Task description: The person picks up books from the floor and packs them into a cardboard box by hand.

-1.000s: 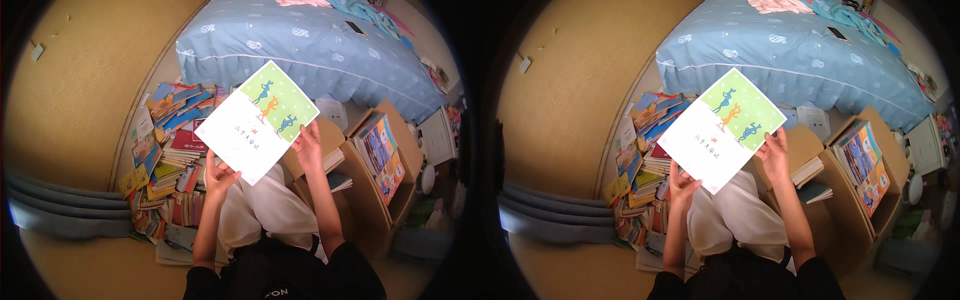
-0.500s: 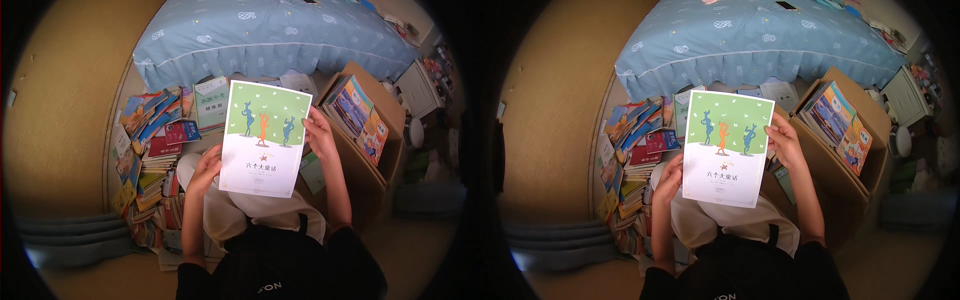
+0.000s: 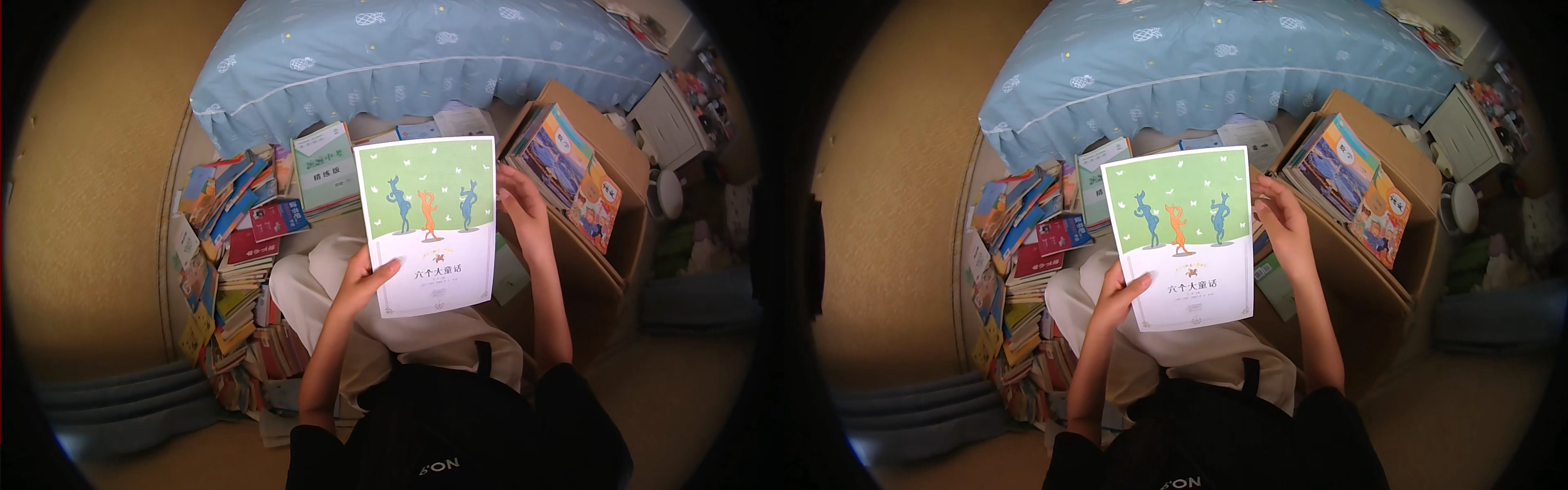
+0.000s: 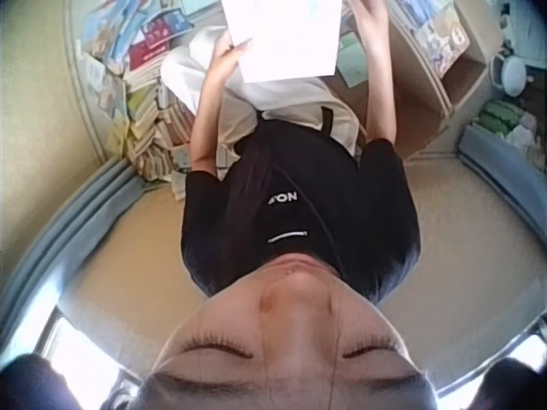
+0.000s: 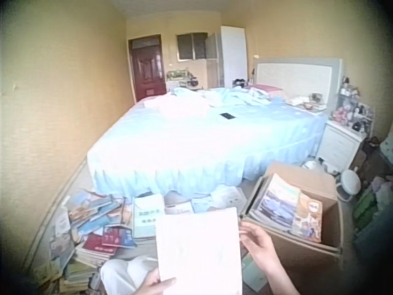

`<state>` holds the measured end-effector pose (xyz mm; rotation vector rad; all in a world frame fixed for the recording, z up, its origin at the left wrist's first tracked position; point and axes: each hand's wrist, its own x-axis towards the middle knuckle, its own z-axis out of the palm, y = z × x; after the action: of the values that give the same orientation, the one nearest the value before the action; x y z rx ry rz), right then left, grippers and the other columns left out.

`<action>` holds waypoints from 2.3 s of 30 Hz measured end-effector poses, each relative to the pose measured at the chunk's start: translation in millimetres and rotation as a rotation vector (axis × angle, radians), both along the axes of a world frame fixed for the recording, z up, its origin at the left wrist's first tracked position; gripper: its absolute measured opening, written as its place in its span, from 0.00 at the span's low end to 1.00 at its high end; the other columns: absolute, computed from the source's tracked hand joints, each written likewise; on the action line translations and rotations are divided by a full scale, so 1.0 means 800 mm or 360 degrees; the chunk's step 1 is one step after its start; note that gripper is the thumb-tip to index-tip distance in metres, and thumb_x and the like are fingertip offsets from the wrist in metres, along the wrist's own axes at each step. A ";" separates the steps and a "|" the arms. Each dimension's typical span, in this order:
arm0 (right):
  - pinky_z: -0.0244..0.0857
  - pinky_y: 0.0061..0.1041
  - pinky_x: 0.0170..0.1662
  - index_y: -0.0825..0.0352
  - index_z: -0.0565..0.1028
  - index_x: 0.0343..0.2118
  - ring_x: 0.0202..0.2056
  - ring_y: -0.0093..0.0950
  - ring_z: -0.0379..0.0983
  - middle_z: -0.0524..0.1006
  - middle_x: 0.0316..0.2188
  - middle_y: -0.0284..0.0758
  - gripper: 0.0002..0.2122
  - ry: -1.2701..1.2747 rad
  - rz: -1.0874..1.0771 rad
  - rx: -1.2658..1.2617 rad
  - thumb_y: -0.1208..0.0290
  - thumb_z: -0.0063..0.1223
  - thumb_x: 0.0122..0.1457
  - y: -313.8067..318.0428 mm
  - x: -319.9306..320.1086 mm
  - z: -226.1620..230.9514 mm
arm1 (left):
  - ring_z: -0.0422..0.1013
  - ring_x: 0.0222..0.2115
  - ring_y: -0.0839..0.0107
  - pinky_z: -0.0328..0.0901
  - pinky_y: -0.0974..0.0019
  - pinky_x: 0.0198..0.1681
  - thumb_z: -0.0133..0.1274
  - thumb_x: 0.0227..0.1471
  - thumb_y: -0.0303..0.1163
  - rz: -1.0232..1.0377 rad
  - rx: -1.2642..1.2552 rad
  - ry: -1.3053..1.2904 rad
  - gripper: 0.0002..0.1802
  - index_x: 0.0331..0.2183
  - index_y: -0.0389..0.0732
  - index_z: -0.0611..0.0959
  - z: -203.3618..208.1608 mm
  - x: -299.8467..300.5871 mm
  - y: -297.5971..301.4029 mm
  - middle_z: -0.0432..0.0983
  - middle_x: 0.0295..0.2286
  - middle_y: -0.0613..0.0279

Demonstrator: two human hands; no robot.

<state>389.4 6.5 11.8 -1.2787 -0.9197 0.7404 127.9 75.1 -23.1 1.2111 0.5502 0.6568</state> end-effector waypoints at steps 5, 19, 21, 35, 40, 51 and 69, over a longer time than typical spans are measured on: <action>0.56 0.21 0.46 0.69 0.62 0.48 0.44 0.24 0.64 0.66 0.44 0.37 0.17 0.0134 0.0018 -0.0143 0.75 0.42 0.55 -0.030 0.018 -0.018 | 0.67 0.37 0.74 0.61 0.72 0.40 0.49 0.46 0.27 0.0075 0.0003 -0.0006 0.22 0.44 0.32 0.65 -0.013 0.029 0.006 0.69 0.38 0.59; 0.59 0.18 0.41 0.71 0.64 0.45 0.37 0.18 0.67 0.72 0.36 0.32 0.15 0.0455 0.0179 -0.0266 0.75 0.44 0.53 -0.076 0.087 -0.087 | 0.65 0.37 0.75 0.61 0.72 0.40 0.52 0.45 0.29 -0.0283 0.0027 0.0120 0.21 0.41 0.32 0.68 -0.009 0.148 0.007 0.69 0.37 0.60; 0.59 0.18 0.41 0.71 0.65 0.44 0.36 0.18 0.67 0.72 0.36 0.32 0.15 0.0411 0.0203 -0.0302 0.75 0.44 0.53 -0.082 0.105 -0.100 | 0.65 0.37 0.75 0.61 0.72 0.40 0.53 0.43 0.29 -0.0382 0.0073 0.0179 0.23 0.43 0.33 0.67 -0.018 0.165 0.011 0.69 0.38 0.60; 0.60 0.20 0.37 0.65 0.66 0.42 0.35 0.23 0.69 0.73 0.35 0.34 0.14 0.0949 -0.0414 -0.0494 0.62 0.40 0.56 -0.084 0.228 -0.297 | 0.66 0.33 0.76 0.62 0.72 0.36 0.49 0.47 0.28 -0.0374 0.0176 0.0376 0.14 0.37 0.31 0.73 -0.096 0.246 0.020 0.73 0.32 0.59; 0.60 0.29 0.37 0.64 0.66 0.43 0.36 0.30 0.68 0.70 0.38 0.38 0.16 0.1170 -0.0743 -0.1300 0.63 0.42 0.52 -0.157 0.272 -0.500 | 0.66 0.32 0.76 0.62 0.72 0.36 0.49 0.47 0.28 -0.0283 0.0204 0.0458 0.14 0.37 0.30 0.73 -0.108 0.272 0.025 0.73 0.32 0.59; 0.62 0.30 0.39 0.72 0.68 0.40 0.36 0.32 0.66 0.69 0.38 0.39 0.17 0.1509 -0.1309 -0.1157 0.66 0.46 0.48 -0.161 0.289 -0.703 | 0.70 0.27 0.52 0.64 0.62 0.30 0.49 0.46 0.34 -0.0438 0.0649 0.0816 0.15 0.36 0.34 0.74 -0.182 0.355 0.056 0.72 0.25 0.44; 0.61 0.39 0.42 0.71 0.63 0.45 0.41 0.38 0.65 0.68 0.39 0.41 0.20 0.1812 -0.1017 -0.0863 0.66 0.45 0.50 -0.098 0.285 -0.587 | 0.67 0.33 0.71 0.61 0.70 0.38 0.50 0.46 0.24 0.0373 0.0424 0.0535 0.14 0.37 0.28 0.72 -0.174 0.317 0.080 0.72 0.33 0.55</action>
<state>617.2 -71.9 -458.0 -1.2147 0.6250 1.0248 381.6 139.4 -162.5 1.5356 0.9179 0.7454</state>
